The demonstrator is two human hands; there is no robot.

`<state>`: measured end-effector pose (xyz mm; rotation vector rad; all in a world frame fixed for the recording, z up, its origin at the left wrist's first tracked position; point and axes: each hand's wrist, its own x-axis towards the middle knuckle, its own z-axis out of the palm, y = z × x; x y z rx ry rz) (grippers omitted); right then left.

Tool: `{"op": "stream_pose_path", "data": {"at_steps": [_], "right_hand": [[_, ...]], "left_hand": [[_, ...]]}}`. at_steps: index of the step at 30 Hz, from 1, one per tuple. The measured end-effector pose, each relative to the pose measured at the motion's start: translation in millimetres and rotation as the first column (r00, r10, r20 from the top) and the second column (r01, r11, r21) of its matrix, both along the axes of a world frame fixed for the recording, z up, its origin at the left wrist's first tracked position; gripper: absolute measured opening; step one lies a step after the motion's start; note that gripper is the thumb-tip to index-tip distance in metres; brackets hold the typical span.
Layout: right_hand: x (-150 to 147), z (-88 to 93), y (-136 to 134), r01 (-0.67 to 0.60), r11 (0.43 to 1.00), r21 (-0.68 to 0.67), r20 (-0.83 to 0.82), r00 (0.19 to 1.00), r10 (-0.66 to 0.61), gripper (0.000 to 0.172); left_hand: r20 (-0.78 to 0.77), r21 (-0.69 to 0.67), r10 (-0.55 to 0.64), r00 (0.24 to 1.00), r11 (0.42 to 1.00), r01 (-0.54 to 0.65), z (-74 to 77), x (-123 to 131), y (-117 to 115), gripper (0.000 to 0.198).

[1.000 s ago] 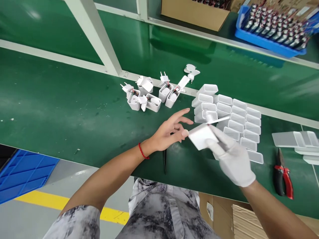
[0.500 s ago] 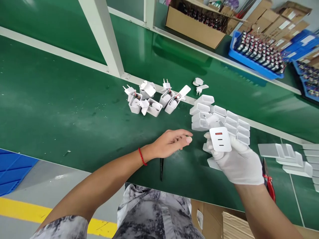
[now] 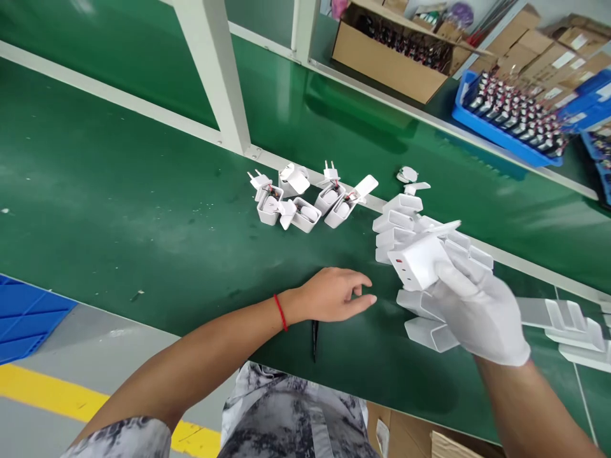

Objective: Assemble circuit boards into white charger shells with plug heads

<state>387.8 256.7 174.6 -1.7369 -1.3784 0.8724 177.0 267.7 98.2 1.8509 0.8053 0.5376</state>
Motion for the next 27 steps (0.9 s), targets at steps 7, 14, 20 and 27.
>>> {"op": "stream_pose_path", "data": {"at_steps": [7,14,20,27], "right_hand": [[2,25.9,90,-0.211,0.976,0.051,0.830,0.552,0.076,0.053],[-30,26.9,166,-0.180,0.982,-0.056,0.859,0.492,0.139,0.052],[-62,13.9,183,-0.234,0.958,-0.166,0.825,0.499,0.265,0.052],[-81,1.5,197,-0.285,0.940,-0.186,0.790,0.525,0.316,0.053]], "left_hand": [[-0.193,0.186,-0.063,0.979,0.977,0.100,0.2,1,2,0.022],[-0.205,0.222,-0.064,0.977,0.969,0.110,-2.1,2,3,0.022],[-0.196,0.310,-0.052,0.979,0.944,0.112,-11.1,5,2,0.024],[-0.234,0.305,-0.086,0.968,0.939,0.157,-6.8,3,3,0.028]]}}
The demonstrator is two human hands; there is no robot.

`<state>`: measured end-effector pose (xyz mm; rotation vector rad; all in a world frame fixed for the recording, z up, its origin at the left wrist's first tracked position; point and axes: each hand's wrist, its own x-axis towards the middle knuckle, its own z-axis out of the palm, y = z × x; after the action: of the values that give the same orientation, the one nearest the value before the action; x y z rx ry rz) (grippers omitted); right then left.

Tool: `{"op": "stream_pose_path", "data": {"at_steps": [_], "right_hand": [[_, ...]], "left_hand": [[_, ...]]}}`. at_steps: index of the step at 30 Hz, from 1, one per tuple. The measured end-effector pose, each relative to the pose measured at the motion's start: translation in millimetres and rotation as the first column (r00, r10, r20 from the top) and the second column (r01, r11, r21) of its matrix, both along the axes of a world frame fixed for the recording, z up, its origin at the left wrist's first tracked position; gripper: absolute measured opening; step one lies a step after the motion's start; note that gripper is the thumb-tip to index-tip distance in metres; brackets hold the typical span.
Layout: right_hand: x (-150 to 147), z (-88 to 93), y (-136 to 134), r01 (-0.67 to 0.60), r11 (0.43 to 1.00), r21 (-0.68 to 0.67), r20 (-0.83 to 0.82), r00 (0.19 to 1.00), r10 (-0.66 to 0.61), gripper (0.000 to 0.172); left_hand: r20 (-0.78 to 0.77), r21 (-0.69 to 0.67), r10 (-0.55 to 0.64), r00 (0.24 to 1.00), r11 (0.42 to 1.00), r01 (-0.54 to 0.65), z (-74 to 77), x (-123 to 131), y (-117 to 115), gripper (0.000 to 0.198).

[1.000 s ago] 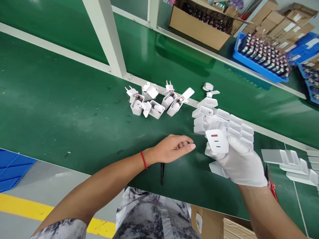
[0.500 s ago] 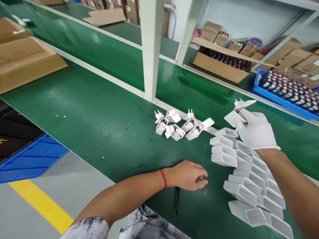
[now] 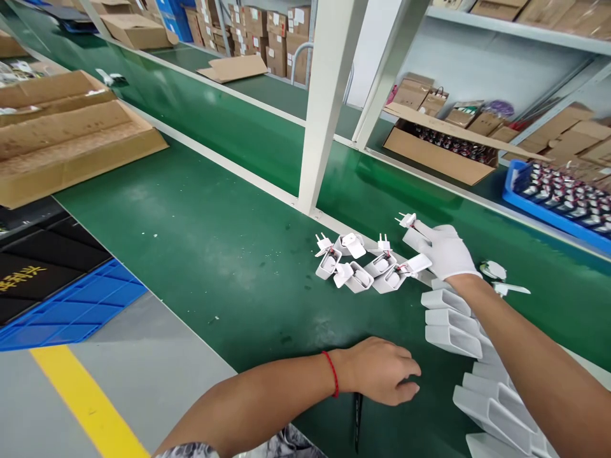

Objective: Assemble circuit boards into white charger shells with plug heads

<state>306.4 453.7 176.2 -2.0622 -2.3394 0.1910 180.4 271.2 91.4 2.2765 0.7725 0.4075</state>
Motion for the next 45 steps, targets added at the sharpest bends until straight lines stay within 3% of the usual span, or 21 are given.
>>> {"op": "stream_pose_path", "data": {"at_steps": [7,13,16,20,26,30,35,37,41,45], "right_hand": [[-10,9.8,-1,-0.031,0.999,0.042,-0.082,0.996,0.034,0.050],[-27,7.8,8,-0.062,0.996,-0.063,-0.102,0.993,0.055,0.014],[-40,6.3,7,-0.047,0.994,-0.101,-0.141,0.989,0.032,0.010],[-40,14.8,4,0.006,0.996,-0.086,-0.110,0.994,-0.016,0.015],[3,32.2,-14,0.162,0.987,-0.015,0.068,0.985,-0.160,0.018],[8,26.6,-47,0.129,0.991,-0.037,0.108,0.986,-0.125,0.021],[-2,16.1,-83,0.101,0.995,0.003,0.126,0.987,-0.101,0.039],[0,16.3,-92,0.047,0.999,0.013,0.129,0.990,-0.048,0.048],[10,14.4,-96,0.010,0.999,0.038,0.159,0.987,-0.016,0.051],[11,7.7,-98,0.000,0.995,0.102,0.212,0.977,-0.022,0.049]], "left_hand": [[-0.001,-0.016,-0.012,1.000,1.000,0.012,-0.8,0,1,0.026],[0.044,0.036,0.036,0.998,0.999,-0.038,-11.1,2,-2,0.020],[0.035,0.034,0.044,0.998,0.998,-0.045,-13.0,2,-2,0.019],[0.020,0.005,0.030,0.999,1.000,-0.030,-9.3,1,-1,0.019],[0.020,0.010,0.015,1.000,1.000,-0.015,-3.4,0,-1,0.020],[0.005,-0.011,0.018,1.000,1.000,-0.018,-2.9,-1,2,0.021],[0.019,0.007,0.008,1.000,1.000,-0.008,4.9,-1,-1,0.020],[0.033,0.024,0.069,0.997,0.997,-0.070,7.0,2,-7,0.020],[0.156,0.031,0.134,0.979,0.990,-0.140,-9.7,5,-4,0.027],[0.263,-0.014,0.108,0.959,0.994,-0.108,-32.2,4,5,0.027]]}}
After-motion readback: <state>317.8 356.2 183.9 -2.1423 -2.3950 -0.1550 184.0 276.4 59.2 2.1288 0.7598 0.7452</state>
